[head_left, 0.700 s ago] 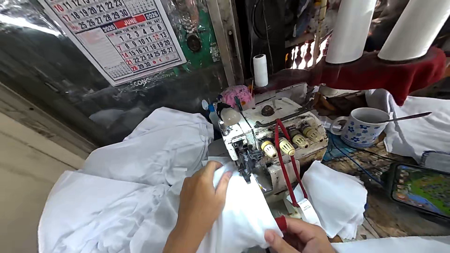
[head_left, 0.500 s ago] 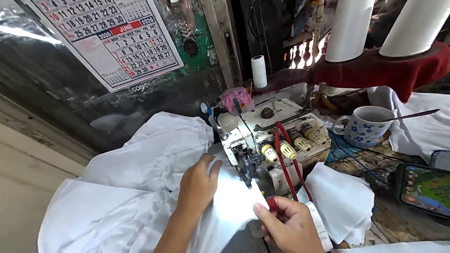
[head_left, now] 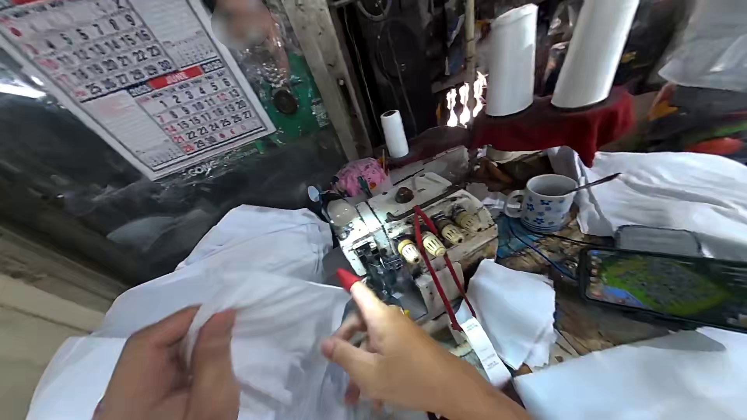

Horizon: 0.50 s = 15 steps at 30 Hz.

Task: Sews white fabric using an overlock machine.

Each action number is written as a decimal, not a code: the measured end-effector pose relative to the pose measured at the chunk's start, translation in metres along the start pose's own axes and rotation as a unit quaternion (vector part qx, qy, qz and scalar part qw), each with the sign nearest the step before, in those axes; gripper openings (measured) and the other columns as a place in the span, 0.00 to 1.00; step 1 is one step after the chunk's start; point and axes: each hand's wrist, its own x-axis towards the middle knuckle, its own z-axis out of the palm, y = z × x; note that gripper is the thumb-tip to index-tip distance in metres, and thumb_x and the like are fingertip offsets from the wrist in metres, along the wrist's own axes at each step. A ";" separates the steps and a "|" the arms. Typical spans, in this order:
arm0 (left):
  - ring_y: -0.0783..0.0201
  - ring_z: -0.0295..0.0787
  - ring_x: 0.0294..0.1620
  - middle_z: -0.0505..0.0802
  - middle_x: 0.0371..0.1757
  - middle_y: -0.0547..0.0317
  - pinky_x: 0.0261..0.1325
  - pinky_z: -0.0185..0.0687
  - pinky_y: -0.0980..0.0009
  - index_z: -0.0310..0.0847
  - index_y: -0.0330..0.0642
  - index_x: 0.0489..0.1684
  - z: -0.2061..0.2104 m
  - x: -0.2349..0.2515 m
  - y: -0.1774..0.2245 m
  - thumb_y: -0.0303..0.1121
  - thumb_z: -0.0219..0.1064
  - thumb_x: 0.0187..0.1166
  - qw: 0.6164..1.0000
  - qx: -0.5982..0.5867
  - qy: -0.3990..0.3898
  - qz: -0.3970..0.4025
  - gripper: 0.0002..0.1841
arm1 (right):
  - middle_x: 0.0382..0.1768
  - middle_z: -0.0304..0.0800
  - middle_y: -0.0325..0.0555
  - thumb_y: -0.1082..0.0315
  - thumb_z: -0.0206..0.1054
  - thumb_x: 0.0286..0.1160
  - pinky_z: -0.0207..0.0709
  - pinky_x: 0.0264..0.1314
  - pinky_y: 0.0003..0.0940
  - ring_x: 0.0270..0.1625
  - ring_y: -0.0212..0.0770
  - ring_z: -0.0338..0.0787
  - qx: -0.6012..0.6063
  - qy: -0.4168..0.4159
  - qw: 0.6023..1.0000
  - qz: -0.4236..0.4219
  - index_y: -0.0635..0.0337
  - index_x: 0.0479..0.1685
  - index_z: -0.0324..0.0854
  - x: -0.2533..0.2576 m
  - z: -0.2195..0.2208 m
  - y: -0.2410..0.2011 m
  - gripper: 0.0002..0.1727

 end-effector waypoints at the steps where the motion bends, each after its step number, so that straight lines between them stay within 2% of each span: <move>1: 0.81 0.87 0.47 0.90 0.46 0.65 0.54 0.85 0.79 0.80 0.31 0.53 -0.005 -0.010 0.002 0.27 0.64 0.85 1.000 -0.010 -0.003 0.012 0.08 | 0.44 0.94 0.44 0.56 0.63 0.87 0.91 0.31 0.37 0.31 0.38 0.94 -0.016 -0.012 1.000 -0.008 0.59 0.82 0.64 -0.005 -0.001 0.007 0.29; 2: 0.80 0.87 0.50 0.91 0.47 0.64 0.57 0.85 0.78 0.82 0.33 0.52 -0.008 -0.022 0.004 0.27 0.65 0.84 1.000 -0.009 -0.019 0.023 0.07 | 0.43 0.95 0.44 0.59 0.64 0.85 0.90 0.36 0.38 0.33 0.37 0.93 -0.038 -0.006 0.999 -0.026 0.59 0.76 0.74 -0.018 -0.006 0.016 0.24; 3: 0.75 0.88 0.49 0.91 0.45 0.58 0.56 0.85 0.75 0.82 0.32 0.49 -0.006 -0.037 0.008 0.28 0.67 0.84 0.999 -0.007 -0.040 0.035 0.07 | 0.39 0.95 0.42 0.62 0.65 0.84 0.91 0.33 0.36 0.30 0.35 0.93 -0.043 0.041 0.997 -0.040 0.58 0.65 0.84 -0.034 -0.012 0.027 0.17; 4: 0.68 0.89 0.47 0.92 0.43 0.51 0.54 0.86 0.71 0.84 0.31 0.47 0.005 -0.053 0.014 0.29 0.69 0.83 0.997 -0.019 -0.062 0.042 0.08 | 0.35 0.95 0.39 0.65 0.65 0.84 0.90 0.26 0.34 0.25 0.34 0.92 -0.024 0.130 0.990 -0.047 0.58 0.55 0.88 -0.046 -0.017 0.040 0.11; 5: 0.65 0.90 0.45 0.92 0.41 0.50 0.53 0.87 0.70 0.86 0.33 0.46 0.023 -0.069 0.026 0.31 0.71 0.82 0.995 -0.039 -0.081 0.038 0.09 | 0.32 0.94 0.38 0.67 0.65 0.83 0.88 0.20 0.33 0.22 0.33 0.90 0.004 0.234 0.971 -0.054 0.58 0.51 0.88 -0.050 -0.020 0.052 0.09; 6: 0.64 0.89 0.43 0.91 0.39 0.53 0.50 0.87 0.69 0.87 0.38 0.45 0.043 -0.082 0.039 0.34 0.72 0.81 0.994 -0.051 -0.095 0.031 0.08 | 0.32 0.94 0.38 0.69 0.65 0.82 0.87 0.19 0.33 0.22 0.34 0.90 0.013 0.310 0.949 -0.058 0.59 0.50 0.88 -0.050 -0.021 0.066 0.08; 7: 0.64 0.88 0.41 0.90 0.36 0.56 0.47 0.86 0.69 0.88 0.42 0.45 0.057 -0.087 0.048 0.36 0.72 0.80 0.993 -0.048 -0.101 0.032 0.08 | 0.33 0.94 0.37 0.69 0.65 0.80 0.88 0.21 0.32 0.24 0.33 0.91 0.001 0.336 0.941 -0.051 0.57 0.51 0.87 -0.050 -0.021 0.078 0.08; 8: 0.65 0.86 0.37 0.88 0.34 0.58 0.43 0.84 0.70 0.89 0.44 0.45 0.061 -0.082 0.054 0.37 0.72 0.80 0.993 -0.039 -0.110 0.032 0.08 | 0.34 0.94 0.35 0.68 0.64 0.79 0.88 0.25 0.32 0.27 0.32 0.91 -0.019 0.319 0.947 -0.038 0.56 0.52 0.87 -0.054 -0.022 0.084 0.10; 10: 0.66 0.85 0.34 0.88 0.32 0.55 0.38 0.82 0.71 0.91 0.41 0.45 0.036 -0.056 0.051 0.38 0.73 0.80 0.984 -0.031 -0.174 0.012 0.09 | 0.33 0.94 0.33 0.63 0.65 0.84 0.88 0.25 0.30 0.27 0.30 0.91 -0.049 0.263 0.963 -0.024 0.53 0.53 0.88 -0.077 -0.025 0.079 0.10; 12: 0.65 0.85 0.36 0.89 0.34 0.51 0.39 0.83 0.70 0.91 0.38 0.46 0.003 -0.031 0.036 0.35 0.74 0.80 0.962 -0.093 -0.258 -0.010 0.09 | 0.28 0.92 0.35 0.61 0.68 0.84 0.84 0.22 0.28 0.24 0.30 0.89 -0.053 0.304 0.950 -0.049 0.56 0.48 0.88 -0.093 -0.026 0.066 0.09; 13: 0.64 0.84 0.36 0.89 0.34 0.49 0.39 0.82 0.68 0.90 0.35 0.46 -0.005 -0.021 0.030 0.33 0.74 0.79 0.945 -0.136 -0.297 -0.009 0.09 | 0.31 0.91 0.36 0.63 0.69 0.82 0.85 0.26 0.27 0.27 0.29 0.88 -0.059 0.325 0.940 -0.084 0.58 0.49 0.87 -0.089 -0.024 0.060 0.09; 14: 0.62 0.83 0.35 0.88 0.34 0.47 0.38 0.80 0.67 0.89 0.33 0.45 -0.009 -0.011 0.027 0.32 0.75 0.78 0.924 -0.172 -0.341 -0.001 0.10 | 0.41 0.93 0.39 0.67 0.72 0.78 0.89 0.37 0.28 0.37 0.29 0.91 -0.068 0.314 0.938 -0.128 0.61 0.55 0.87 -0.079 -0.019 0.053 0.12; 15: 0.60 0.83 0.34 0.88 0.34 0.44 0.38 0.80 0.65 0.89 0.31 0.45 -0.010 0.001 0.028 0.32 0.75 0.78 0.903 -0.186 -0.387 0.012 0.11 | 0.55 0.92 0.44 0.70 0.72 0.74 0.90 0.55 0.31 0.53 0.32 0.92 -0.089 0.263 0.945 -0.174 0.64 0.64 0.85 -0.064 -0.012 0.045 0.19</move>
